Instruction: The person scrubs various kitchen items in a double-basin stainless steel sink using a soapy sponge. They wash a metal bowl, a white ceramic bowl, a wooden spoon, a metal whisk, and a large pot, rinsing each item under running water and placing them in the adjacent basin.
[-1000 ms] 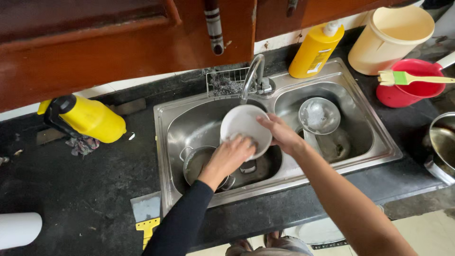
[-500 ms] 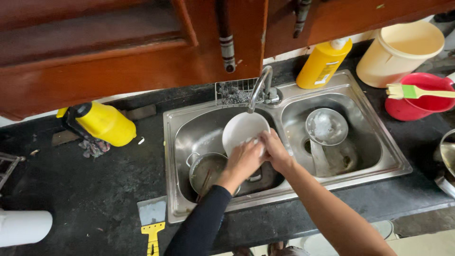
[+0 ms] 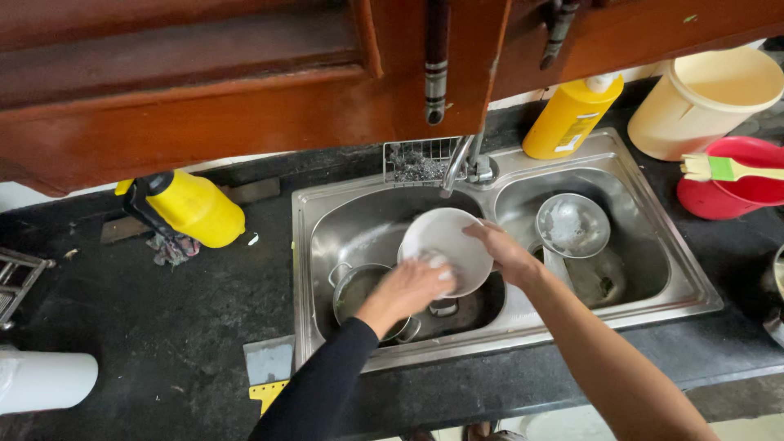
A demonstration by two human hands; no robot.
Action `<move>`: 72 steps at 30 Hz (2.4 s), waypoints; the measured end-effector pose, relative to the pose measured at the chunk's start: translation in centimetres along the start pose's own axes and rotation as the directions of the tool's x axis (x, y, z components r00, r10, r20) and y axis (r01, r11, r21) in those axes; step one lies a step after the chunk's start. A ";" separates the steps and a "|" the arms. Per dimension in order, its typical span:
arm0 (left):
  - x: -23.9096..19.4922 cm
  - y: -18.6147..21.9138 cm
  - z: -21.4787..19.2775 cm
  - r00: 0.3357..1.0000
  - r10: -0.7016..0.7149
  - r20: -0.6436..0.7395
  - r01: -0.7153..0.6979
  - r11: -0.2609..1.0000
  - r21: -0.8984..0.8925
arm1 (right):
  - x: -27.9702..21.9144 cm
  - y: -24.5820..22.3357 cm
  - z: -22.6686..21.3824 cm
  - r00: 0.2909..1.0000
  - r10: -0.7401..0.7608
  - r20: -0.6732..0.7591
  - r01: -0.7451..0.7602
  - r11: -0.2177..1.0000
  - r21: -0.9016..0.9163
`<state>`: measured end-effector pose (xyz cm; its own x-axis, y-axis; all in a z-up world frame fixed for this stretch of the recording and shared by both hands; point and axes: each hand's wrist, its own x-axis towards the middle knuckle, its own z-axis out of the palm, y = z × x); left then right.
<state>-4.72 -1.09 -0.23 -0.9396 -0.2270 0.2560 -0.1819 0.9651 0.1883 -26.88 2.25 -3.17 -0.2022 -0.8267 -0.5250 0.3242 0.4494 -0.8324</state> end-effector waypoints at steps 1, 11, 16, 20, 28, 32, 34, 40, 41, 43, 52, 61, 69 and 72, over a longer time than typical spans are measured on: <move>0.0 -0.8 -0.2 0.999 -0.001 0.041 -0.002 0.997 0.072 | -0.8 -0.3 -0.1 0.999 0.020 -0.032 -0.021 0.999 -0.043; -0.9 0.4 -1.0 0.996 0.050 0.071 -0.060 0.988 0.140 | -2.4 -1.3 0.8 0.996 0.085 -0.039 -0.090 0.983 -0.162; 2.3 2.1 -1.3 0.939 -0.343 -0.037 0.330 0.923 -0.197 | -2.5 1.3 4.8 0.992 -0.110 -0.063 0.117 0.984 0.137; -0.9 1.9 -1.0 0.995 -0.098 -0.034 0.091 0.982 -0.164 | -2.6 -0.8 2.4 0.999 -0.012 -0.046 0.007 0.994 -0.106; 2.0 1.8 -0.8 0.937 -0.347 0.039 0.349 0.926 -0.143 | -1.6 0.8 3.9 0.995 -0.099 -0.029 0.099 0.995 0.022; -0.6 0.4 -0.2 0.998 0.030 -0.047 -0.026 0.997 0.073 | -2.1 -2.3 1.2 0.997 0.071 -0.029 -0.075 0.982 -0.175; 0.1 -0.5 -0.1 0.998 -0.047 0.035 0.045 0.997 0.062 | -2.4 -1.7 2.2 0.993 0.027 -0.111 -0.040 0.992 -0.122; 1.5 2.1 -0.9 0.973 -0.226 0.037 0.228 0.946 -0.229 | -1.3 1.0 2.7 0.997 -0.030 -0.070 0.031 0.999 0.009; 0.6 2.2 -0.9 0.986 -0.139 0.091 0.156 0.963 -0.221 | -1.4 0.7 2.2 0.997 0.004 -0.075 -0.009 0.998 -0.062; -0.5 0.8 -1.0 0.986 -0.098 0.133 0.106 0.993 -0.054 | -2.3 -0.6 1.3 0.999 0.042 -0.033 -0.047 0.986 -0.159; 0.5 1.7 2.1 0.992 -0.122 -0.031 0.123 0.992 0.012 | -0.5 2.2 0.6 0.994 -0.054 -0.099 0.064 0.993 0.100; 2.6 0.2 -6.0 0.959 -0.280 -0.046 0.267 0.946 -0.186 | -2.7 -1.8 1.0 0.823 -0.546 0.159 0.389 0.337 -0.858; 1.5 -1.2 -0.6 0.531 -0.834 -0.149 0.780 0.550 -0.298 | -1.2 1.9 1.2 0.903 -0.411 -0.121 0.419 0.907 0.045; 2.1 -0.2 6.3 0.166 -0.985 -0.051 0.744 0.159 -0.650 | -1.9 5.6 3.0 0.976 -0.170 -0.138 0.218 0.808 0.547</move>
<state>-8.53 -0.91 -5.67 0.0377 -0.9948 -0.0948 -0.5393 -0.1001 0.8361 -21.91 5.33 -6.26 -0.3799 -0.8361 -0.3957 0.7238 -0.0024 -0.6900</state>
